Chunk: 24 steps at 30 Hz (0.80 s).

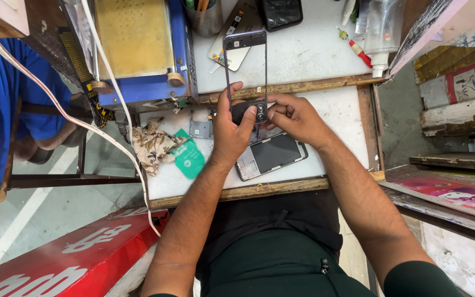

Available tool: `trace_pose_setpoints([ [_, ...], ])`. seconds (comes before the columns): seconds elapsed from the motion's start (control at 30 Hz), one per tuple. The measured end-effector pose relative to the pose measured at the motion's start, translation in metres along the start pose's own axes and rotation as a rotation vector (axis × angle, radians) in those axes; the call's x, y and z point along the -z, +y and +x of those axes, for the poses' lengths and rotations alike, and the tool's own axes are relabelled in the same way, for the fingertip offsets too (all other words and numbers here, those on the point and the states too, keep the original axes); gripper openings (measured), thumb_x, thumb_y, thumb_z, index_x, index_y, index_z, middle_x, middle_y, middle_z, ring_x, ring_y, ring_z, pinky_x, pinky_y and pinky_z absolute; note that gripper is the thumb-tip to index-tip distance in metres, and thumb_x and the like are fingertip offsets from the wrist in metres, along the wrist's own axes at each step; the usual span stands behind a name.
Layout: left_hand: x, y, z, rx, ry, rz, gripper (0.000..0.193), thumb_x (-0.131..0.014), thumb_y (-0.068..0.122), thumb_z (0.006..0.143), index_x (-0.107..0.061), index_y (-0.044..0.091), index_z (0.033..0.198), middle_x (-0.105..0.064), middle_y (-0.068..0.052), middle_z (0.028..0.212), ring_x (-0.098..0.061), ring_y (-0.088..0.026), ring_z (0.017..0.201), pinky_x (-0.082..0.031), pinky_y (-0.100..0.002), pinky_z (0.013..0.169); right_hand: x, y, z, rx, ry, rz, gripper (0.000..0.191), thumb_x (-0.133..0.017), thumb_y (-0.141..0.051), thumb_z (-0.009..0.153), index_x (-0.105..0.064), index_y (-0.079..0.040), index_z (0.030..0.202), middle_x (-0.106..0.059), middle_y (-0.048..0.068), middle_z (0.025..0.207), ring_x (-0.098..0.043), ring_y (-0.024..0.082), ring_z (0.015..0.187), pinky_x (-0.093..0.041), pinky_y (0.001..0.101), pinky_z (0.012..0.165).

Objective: The person cleans a smartphone screen with a cloth, then uses a metal spudger to pry and separate the screen assembly from the phone frame. The person continues to work on the internal components of the phone.

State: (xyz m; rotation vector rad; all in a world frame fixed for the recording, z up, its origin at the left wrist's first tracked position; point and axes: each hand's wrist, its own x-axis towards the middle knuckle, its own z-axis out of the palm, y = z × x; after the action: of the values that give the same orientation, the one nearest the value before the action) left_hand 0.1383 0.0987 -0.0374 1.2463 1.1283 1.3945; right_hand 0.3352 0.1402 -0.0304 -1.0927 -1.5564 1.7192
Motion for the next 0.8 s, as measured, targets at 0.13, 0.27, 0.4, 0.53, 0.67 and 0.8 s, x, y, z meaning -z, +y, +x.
trace_pose_setpoints([
  [0.13, -0.0013, -0.0018, -0.0032, -0.059, 0.015, 0.086, 0.052, -0.066, 0.007, 0.101, -0.044, 0.004, 0.148, -0.065, -0.001, 0.089, -0.063, -0.008, 0.082, -0.053, -0.024, 0.075, -0.0026, 0.0000, -0.0011, 0.033, 0.003, 0.051, 0.036, -0.058, 0.002, 0.099, -0.057, 0.002, 0.135, -0.075, 0.010, 0.107, -0.075, 0.016, 0.100, -0.066, 0.0321, 0.091],
  [0.27, -0.0006, -0.0026, -0.0022, -0.025, 0.010, 0.042, 0.052, -0.066, 0.007, 0.101, -0.044, 0.004, 0.148, -0.065, -0.002, 0.088, -0.063, -0.008, 0.081, -0.053, -0.024, 0.074, 0.0001, 0.0013, -0.0015, 0.067, -0.018, -0.013, 0.038, -0.061, 0.004, 0.096, -0.058, 0.003, 0.134, -0.074, 0.010, 0.100, -0.074, 0.016, 0.097, -0.065, 0.0307, 0.088],
  [0.4, 0.0001, -0.0025, -0.0017, -0.037, 0.007, 0.031, 0.052, -0.066, 0.007, 0.102, -0.044, 0.004, 0.149, -0.065, -0.002, 0.089, -0.063, -0.009, 0.082, -0.053, -0.025, 0.076, 0.0013, 0.0021, -0.0010, 0.084, -0.041, 0.016, 0.044, -0.058, 0.004, 0.097, -0.056, 0.001, 0.141, -0.071, 0.008, 0.094, -0.071, 0.014, 0.091, -0.063, 0.0298, 0.087],
  [0.53, -0.0010, -0.0020, -0.0036, -0.078, 0.005, 0.108, 0.052, -0.066, 0.008, 0.103, -0.044, 0.004, 0.149, -0.068, -0.004, 0.091, -0.067, -0.010, 0.084, -0.055, -0.026, 0.077, -0.0016, 0.0004, -0.0008, 0.015, 0.037, -0.035, 0.037, -0.056, 0.002, 0.098, -0.059, 0.000, 0.134, -0.076, 0.004, 0.095, -0.074, 0.011, 0.087, -0.064, 0.0282, 0.083],
  [0.67, -0.0016, -0.0002, -0.0051, -0.072, -0.016, 0.175, 0.051, -0.066, 0.009, 0.102, -0.043, 0.005, 0.148, -0.072, -0.005, 0.091, -0.072, -0.012, 0.083, -0.057, -0.028, 0.075, -0.0020, -0.0037, -0.0024, 0.075, 0.025, -0.066, 0.033, -0.054, 0.006, 0.092, -0.062, 0.001, 0.124, -0.073, 0.005, 0.089, -0.073, 0.010, 0.086, -0.064, 0.0276, 0.085],
  [0.8, -0.0008, 0.0015, -0.0048, -0.083, -0.019, 0.198, 0.052, -0.065, 0.009, 0.101, -0.043, 0.005, 0.147, -0.073, -0.006, 0.092, -0.073, -0.013, 0.083, -0.058, -0.029, 0.074, -0.0027, -0.0052, -0.0025, 0.078, 0.033, -0.106, 0.029, -0.056, 0.006, 0.091, -0.063, 0.000, 0.119, -0.074, 0.005, 0.086, -0.072, 0.009, 0.083, -0.061, 0.0250, 0.078],
])
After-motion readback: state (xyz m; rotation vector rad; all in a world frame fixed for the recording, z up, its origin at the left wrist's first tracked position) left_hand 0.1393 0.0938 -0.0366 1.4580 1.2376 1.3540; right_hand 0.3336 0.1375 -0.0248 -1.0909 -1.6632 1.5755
